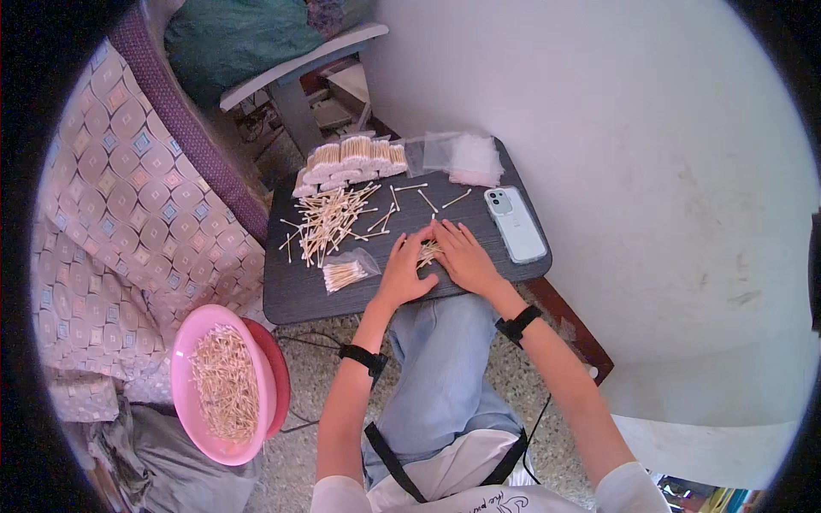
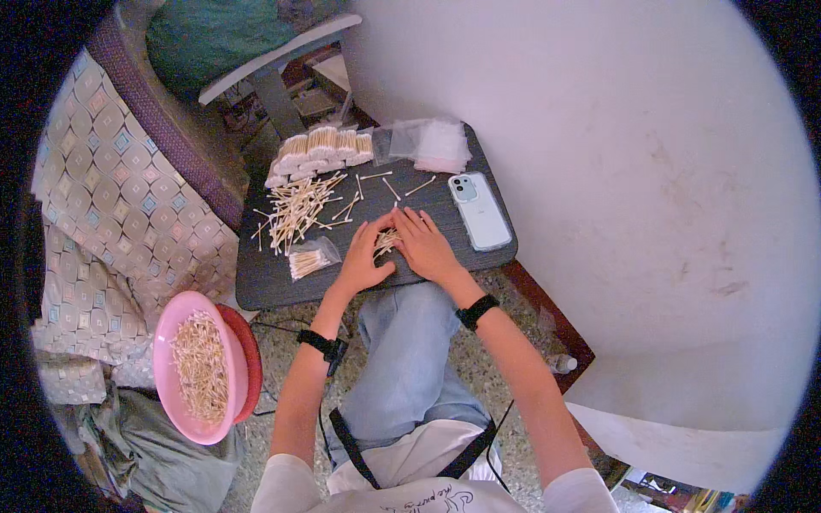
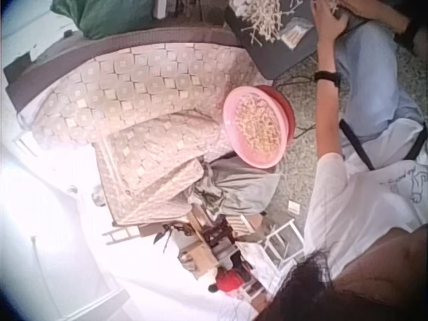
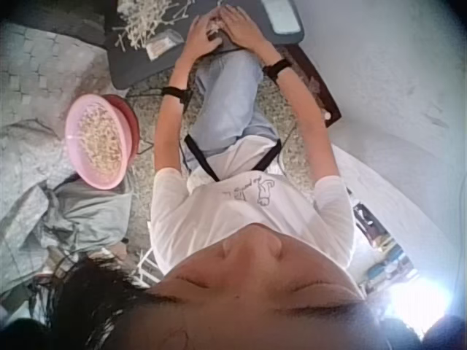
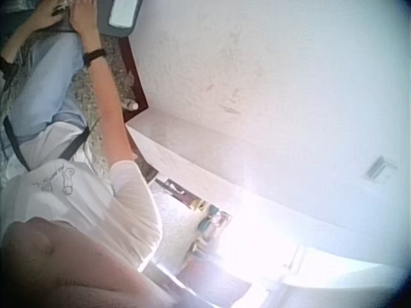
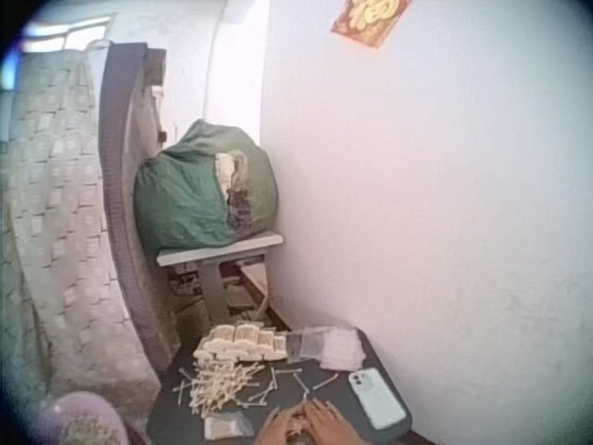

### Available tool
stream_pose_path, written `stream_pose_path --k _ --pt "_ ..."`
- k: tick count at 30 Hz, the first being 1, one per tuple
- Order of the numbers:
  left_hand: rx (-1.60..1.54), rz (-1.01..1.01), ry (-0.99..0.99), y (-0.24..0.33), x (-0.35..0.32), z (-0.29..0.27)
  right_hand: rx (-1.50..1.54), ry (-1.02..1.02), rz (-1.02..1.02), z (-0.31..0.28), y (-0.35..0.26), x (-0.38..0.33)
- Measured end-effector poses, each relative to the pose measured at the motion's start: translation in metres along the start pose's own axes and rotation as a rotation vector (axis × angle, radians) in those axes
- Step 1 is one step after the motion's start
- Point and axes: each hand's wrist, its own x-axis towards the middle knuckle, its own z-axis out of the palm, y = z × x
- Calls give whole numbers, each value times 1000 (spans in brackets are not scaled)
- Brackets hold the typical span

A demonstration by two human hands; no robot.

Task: Packing and organizing cotton swabs into small plastic bags.

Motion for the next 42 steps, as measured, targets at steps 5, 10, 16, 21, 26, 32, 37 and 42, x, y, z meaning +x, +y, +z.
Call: stream_pose_path --k 5,10,16,21,26,32,37,42 --pt "-25 -2 101 3 -5 3 25 17 -4 -3 -9 2" --pt "-1 -29 211 -7 -7 9 61 88 -48 -9 -12 2" --pt "130 -31 230 -7 -6 13 226 167 11 -5 -9 2" --pt "280 -14 281 -3 -8 12 192 237 79 -10 -14 1" --pt "214 -110 293 -1 -8 14 154 194 129 -11 -13 -1" --pt "159 -126 256 0 -3 16 435 194 173 -11 -8 6" --pt "310 -47 286 0 -15 13 531 283 187 -17 -2 -5" --pt "99 -59 130 4 -10 24 571 261 281 7 -12 -3"
